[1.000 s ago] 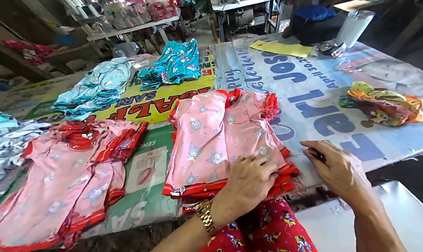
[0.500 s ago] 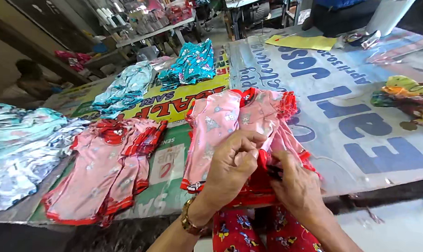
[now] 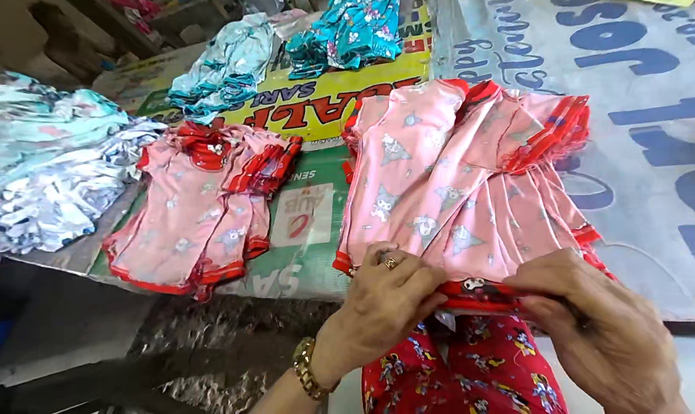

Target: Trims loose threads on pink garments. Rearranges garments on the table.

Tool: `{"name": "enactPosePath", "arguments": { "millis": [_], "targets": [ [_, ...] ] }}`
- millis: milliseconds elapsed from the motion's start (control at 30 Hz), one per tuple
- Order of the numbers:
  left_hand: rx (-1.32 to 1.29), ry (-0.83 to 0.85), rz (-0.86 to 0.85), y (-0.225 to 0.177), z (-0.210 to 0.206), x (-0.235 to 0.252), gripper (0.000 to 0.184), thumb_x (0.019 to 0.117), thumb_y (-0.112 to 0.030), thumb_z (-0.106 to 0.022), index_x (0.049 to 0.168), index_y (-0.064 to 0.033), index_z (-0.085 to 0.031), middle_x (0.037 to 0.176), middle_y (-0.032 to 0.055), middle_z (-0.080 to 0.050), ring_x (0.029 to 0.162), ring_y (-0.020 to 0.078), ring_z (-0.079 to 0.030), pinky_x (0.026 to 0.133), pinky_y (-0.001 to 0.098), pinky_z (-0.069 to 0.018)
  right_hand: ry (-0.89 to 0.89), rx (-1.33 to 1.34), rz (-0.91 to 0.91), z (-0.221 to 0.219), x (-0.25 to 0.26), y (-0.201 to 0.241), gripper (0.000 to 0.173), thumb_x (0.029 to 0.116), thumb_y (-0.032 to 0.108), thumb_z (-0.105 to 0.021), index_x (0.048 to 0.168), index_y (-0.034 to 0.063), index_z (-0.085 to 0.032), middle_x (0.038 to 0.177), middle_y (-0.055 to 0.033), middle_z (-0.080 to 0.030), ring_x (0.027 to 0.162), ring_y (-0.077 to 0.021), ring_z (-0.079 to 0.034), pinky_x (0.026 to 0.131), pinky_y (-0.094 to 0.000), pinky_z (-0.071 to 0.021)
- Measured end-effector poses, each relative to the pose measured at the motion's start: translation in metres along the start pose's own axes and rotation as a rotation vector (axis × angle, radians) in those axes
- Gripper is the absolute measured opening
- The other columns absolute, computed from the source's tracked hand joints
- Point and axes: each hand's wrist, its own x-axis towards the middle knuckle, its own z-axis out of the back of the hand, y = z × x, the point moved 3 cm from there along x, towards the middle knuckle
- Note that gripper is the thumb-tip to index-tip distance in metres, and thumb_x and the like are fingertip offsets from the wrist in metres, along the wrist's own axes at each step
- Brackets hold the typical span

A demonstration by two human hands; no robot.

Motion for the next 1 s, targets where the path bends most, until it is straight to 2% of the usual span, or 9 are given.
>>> {"name": "enactPosePath", "arguments": {
  "millis": [100,200,300,400,500,567,633,833,1000],
  "targets": [
    [0.048,-0.060,0.048,-0.007,-0.009,0.000,0.021,0.1018,-0.028,-0.064,0.118,-0.0162,-0.070,0.095,0.0035,-0.070,0.090,0.0156,-0.065,0.097,0.0420,-0.0424,0.004,0.302,-0.071,-0.018,0.012,0.004,0.032,0.1106,0.034,-0.046,0.106,0.0094,-0.066,0.093,0.0041,-0.065,0.081,0.0069,-0.059,0.069,-0.0087,-0.0488],
    [0.062,-0.085,0.045,-0.009,-0.015,-0.002,0.012,0.0999,-0.020,-0.064,0.106,-0.0209,-0.074,0.089,0.0018,-0.069,0.085,0.0148,-0.065,0.097,0.0452,-0.0419,0.087,0.373,-0.234,-0.042,0.016,-0.014,0.023,0.1072,0.024,-0.051,0.107,0.0073,-0.067,0.088,0.0066,-0.066,0.072,0.0064,-0.058,0.062,-0.0101,-0.0497],
    [-0.038,-0.143,-0.033,-0.007,-0.015,-0.014,0.009,0.1008,-0.015,-0.061,0.098,-0.0173,-0.069,0.085,0.0015,-0.064,0.082,0.0136,-0.061,0.102,0.0438,-0.0401,0.120,0.418,-0.326,-0.042,0.018,-0.021,0.016,0.1044,0.020,-0.055,0.107,0.0098,-0.066,0.083,0.0097,-0.064,0.065,0.0069,-0.055,0.056,-0.0090,-0.0466],
    [-0.069,-0.152,-0.061,-0.008,-0.013,-0.028,0.007,0.1019,-0.015,-0.061,0.100,-0.0163,-0.067,0.089,0.0002,-0.065,0.089,0.0127,-0.063,0.110,0.0451,-0.0388,0.221,0.446,-0.221,-0.040,0.015,-0.026,0.014,0.1031,0.017,-0.058,0.106,0.0077,-0.068,0.093,0.0051,-0.067,0.078,0.0046,-0.061,0.068,-0.0103,-0.0516],
    [-0.135,-0.206,-0.045,-0.011,-0.012,-0.037,0.006,0.1022,-0.015,-0.061,0.101,-0.0153,-0.067,0.093,-0.0002,-0.066,0.095,0.0110,-0.064,0.115,0.0437,-0.0364,0.378,0.278,-0.015,-0.042,0.012,-0.025,0.016,0.1004,0.019,-0.062,0.111,0.0087,-0.069,0.103,-0.0037,-0.066,0.091,-0.0026,-0.062,0.078,-0.0145,-0.0525],
    [-0.182,-0.239,-0.036,-0.013,-0.011,-0.036,0.005,0.1022,-0.015,-0.061,0.101,-0.0145,-0.066,0.092,-0.0002,-0.067,0.095,0.0107,-0.065,0.116,0.0438,-0.0362,0.375,0.025,0.024,-0.049,0.010,-0.016,0.023,0.0976,0.026,-0.065,0.116,0.0134,-0.068,0.103,-0.0060,-0.066,0.083,-0.0086,-0.064,0.067,-0.0215,-0.0539],
    [-0.245,-0.284,-0.032,-0.019,-0.012,-0.033,0.005,0.1017,-0.016,-0.062,0.100,-0.0138,-0.066,0.092,-0.0001,-0.067,0.095,0.0106,-0.065,0.116,0.0442,-0.0372,0.296,-0.146,0.019,-0.058,0.009,-0.009,0.020,0.0962,0.025,-0.064,0.111,0.0135,-0.070,0.095,-0.0075,-0.066,0.070,-0.0140,-0.064,0.053,-0.0280,-0.0504],
    [-0.230,-0.389,0.230,-0.022,-0.031,-0.022,0.019,0.1050,-0.028,-0.058,0.103,-0.0094,-0.058,0.107,0.0049,-0.070,0.106,0.0103,-0.065,0.102,0.0307,-0.0469,0.185,0.082,-0.083,-0.052,0.007,-0.015,0.022,0.1017,0.023,-0.062,0.093,0.0060,-0.072,0.085,-0.0004,-0.071,0.078,0.0030,-0.063,0.071,-0.0101,-0.0503],
    [-0.139,-0.367,0.331,-0.025,-0.035,-0.018,0.029,0.1012,-0.035,-0.064,0.108,-0.0072,-0.062,0.098,0.0024,-0.071,0.092,0.0059,-0.064,0.097,0.0291,-0.0431,0.149,0.203,-0.146,-0.049,0.007,-0.018,0.024,0.1020,0.028,-0.063,0.090,0.0074,-0.067,0.078,0.0051,-0.065,0.070,0.0087,-0.056,0.063,-0.0060,-0.0452]
  ]
}}
